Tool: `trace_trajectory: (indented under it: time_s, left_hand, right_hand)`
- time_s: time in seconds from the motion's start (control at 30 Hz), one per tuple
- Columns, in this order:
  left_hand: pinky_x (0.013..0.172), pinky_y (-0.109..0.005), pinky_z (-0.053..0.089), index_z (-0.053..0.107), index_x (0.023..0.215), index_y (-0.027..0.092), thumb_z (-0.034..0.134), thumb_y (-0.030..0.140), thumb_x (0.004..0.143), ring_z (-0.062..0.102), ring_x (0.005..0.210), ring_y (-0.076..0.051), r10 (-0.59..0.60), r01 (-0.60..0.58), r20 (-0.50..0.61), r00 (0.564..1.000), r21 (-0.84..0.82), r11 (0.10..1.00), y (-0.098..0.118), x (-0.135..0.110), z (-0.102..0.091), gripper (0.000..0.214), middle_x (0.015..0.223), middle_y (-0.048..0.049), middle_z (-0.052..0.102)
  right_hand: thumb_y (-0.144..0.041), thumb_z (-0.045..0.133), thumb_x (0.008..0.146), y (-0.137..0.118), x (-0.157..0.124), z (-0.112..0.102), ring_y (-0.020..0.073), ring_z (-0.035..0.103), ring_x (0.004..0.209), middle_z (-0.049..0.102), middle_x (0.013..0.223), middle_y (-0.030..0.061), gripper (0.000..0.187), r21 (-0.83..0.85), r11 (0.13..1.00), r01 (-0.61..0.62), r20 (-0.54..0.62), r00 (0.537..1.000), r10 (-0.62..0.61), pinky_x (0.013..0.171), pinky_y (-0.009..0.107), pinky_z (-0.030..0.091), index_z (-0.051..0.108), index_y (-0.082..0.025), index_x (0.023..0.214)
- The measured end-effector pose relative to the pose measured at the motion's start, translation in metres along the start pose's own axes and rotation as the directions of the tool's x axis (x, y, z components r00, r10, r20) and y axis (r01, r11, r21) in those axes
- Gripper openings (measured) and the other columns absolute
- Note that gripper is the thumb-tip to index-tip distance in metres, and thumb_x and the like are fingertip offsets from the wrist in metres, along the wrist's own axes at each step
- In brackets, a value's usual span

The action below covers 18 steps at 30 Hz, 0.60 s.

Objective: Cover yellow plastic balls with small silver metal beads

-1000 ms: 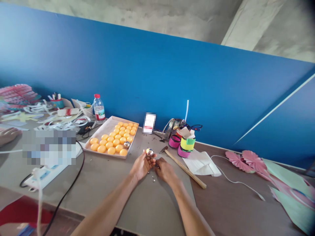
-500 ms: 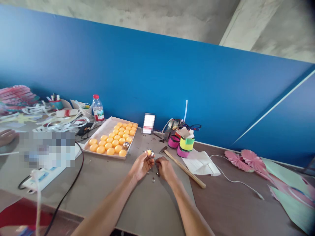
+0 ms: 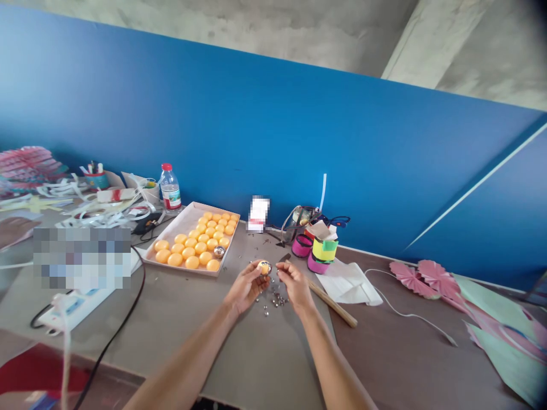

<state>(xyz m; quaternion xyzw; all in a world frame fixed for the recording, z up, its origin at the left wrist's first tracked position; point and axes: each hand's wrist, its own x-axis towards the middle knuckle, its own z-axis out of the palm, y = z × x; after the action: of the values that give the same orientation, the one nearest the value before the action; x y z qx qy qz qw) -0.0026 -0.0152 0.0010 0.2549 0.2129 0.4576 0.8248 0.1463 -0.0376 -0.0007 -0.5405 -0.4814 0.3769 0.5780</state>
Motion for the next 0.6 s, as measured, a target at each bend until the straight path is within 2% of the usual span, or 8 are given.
trace_trajectory:
  time_s: [0.07,0.17,0.37,0.6]
  left_hand:
    - [0.061,-0.023,0.049,0.056,0.101,0.017,0.068,0.022,0.071,0.061,0.064,-0.011,0.005,-0.005,0.006,1.0,0.011,1.0,0.0,0.0,0.001,0.033,0.083,-0.0036,0.064]
    - [0.061,-0.022,0.048,0.057,0.099,0.016,0.07,0.022,0.069,0.061,0.063,-0.011,0.01,-0.01,0.013,1.0,0.024,1.0,0.0,-0.001,0.003,0.034,0.082,-0.0039,0.065]
    - [0.061,-0.022,0.047,0.058,0.095,0.015,0.073,0.024,0.065,0.059,0.062,-0.01,0.039,-0.039,0.004,0.999,0.071,0.997,-0.001,-0.001,0.007,0.034,0.08,-0.0037,0.064]
    - [0.061,-0.023,0.045,0.06,0.094,0.015,0.075,0.029,0.061,0.058,0.062,-0.011,0.109,-0.095,-0.068,0.992,0.177,0.98,-0.004,-0.001,0.01,0.039,0.081,-0.0042,0.064]
  right_hand:
    - [-0.031,0.06,0.067,0.0,-0.001,0.001,0.0128,0.052,0.066,0.061,0.076,0.0005,0.023,0.112,0.993,-0.021,-0.001,1.0,0.021,0.065,0.026,0.04,0.064,-0.019,0.087]
    - [-0.029,0.061,0.066,-0.003,-0.003,0.003,0.0117,0.049,0.064,0.058,0.072,-0.0004,0.017,0.164,0.986,-0.028,0.011,1.0,0.027,0.063,0.025,0.039,0.064,-0.019,0.08]
    - [-0.028,0.057,0.068,-0.015,-0.007,0.007,0.0114,0.046,0.061,0.055,0.067,-0.002,0.011,0.079,0.997,0.013,0.019,1.0,-0.015,0.06,0.024,0.037,0.061,-0.019,0.075]
    - [-0.027,0.056,0.067,-0.021,-0.009,0.009,0.0124,0.049,0.063,0.058,0.071,-0.0011,0.011,-0.011,1.0,0.02,0.007,1.0,-0.02,0.06,0.024,0.038,0.059,-0.019,0.075]
